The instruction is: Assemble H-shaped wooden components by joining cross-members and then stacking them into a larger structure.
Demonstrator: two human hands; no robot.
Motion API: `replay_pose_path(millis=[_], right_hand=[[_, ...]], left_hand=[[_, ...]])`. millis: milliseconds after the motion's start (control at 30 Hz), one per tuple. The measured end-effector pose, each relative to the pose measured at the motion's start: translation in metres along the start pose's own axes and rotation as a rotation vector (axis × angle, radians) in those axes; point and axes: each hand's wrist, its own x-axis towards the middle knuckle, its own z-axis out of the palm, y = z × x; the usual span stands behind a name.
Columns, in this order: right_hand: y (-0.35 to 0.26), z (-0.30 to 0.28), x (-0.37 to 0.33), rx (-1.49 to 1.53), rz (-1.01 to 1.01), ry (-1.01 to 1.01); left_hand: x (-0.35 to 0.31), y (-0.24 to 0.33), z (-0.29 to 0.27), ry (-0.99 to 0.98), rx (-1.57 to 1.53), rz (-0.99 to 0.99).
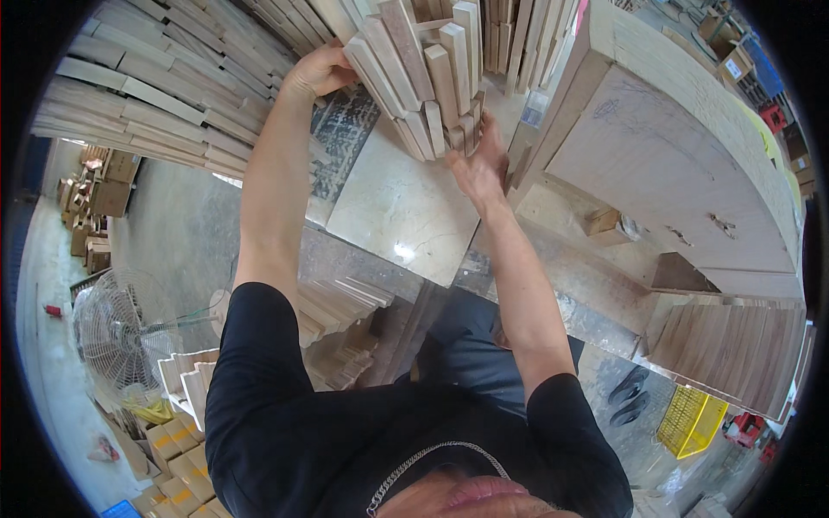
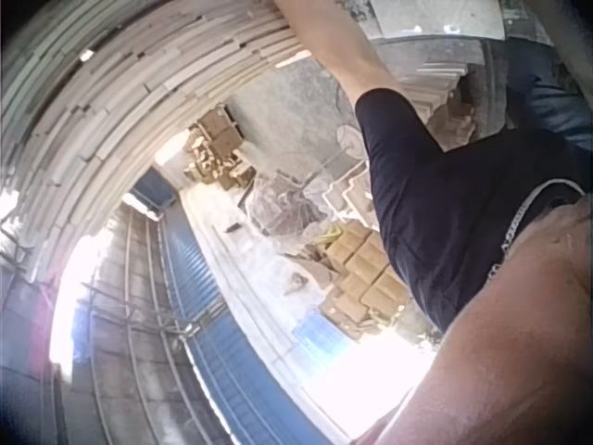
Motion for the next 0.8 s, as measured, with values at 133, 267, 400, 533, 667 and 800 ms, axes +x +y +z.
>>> replay_pose_path(millis=[133, 267, 400, 533, 667, 800], right_hand=[[0.000, 0.000, 0.000, 0.014, 0.001, -0.024], [0.003, -0.003, 0.000, -0.042, -0.028, -0.012], [0.009, 0.004, 0.002, -0.073, -0.079, 0.046], [0.004, 0.001, 0.002, -0.015, -0.083, 0.037], [-0.022, -0.008, 0.001, 0.350, 0.122, -0.054], [-0.029, -0.010, -0.001, 0.075, 0.026, -0.080]], left_hand=[[0.000, -0.001, -0.007, 0.041, 0.023, 0.035], [-0.001, 0.004, 0.005, 0.087, 0.130, -0.003], [-0.005, 0.002, 0.008, 0.080, 0.181, -0.051], [-0.008, -0.003, 0.007, 0.020, 0.132, -0.075], [-0.014, -0.012, 0.024, 0.082, 0.128, 0.003], [-0.023, -0.003, 0.029, 0.069, 0.204, -0.038]])
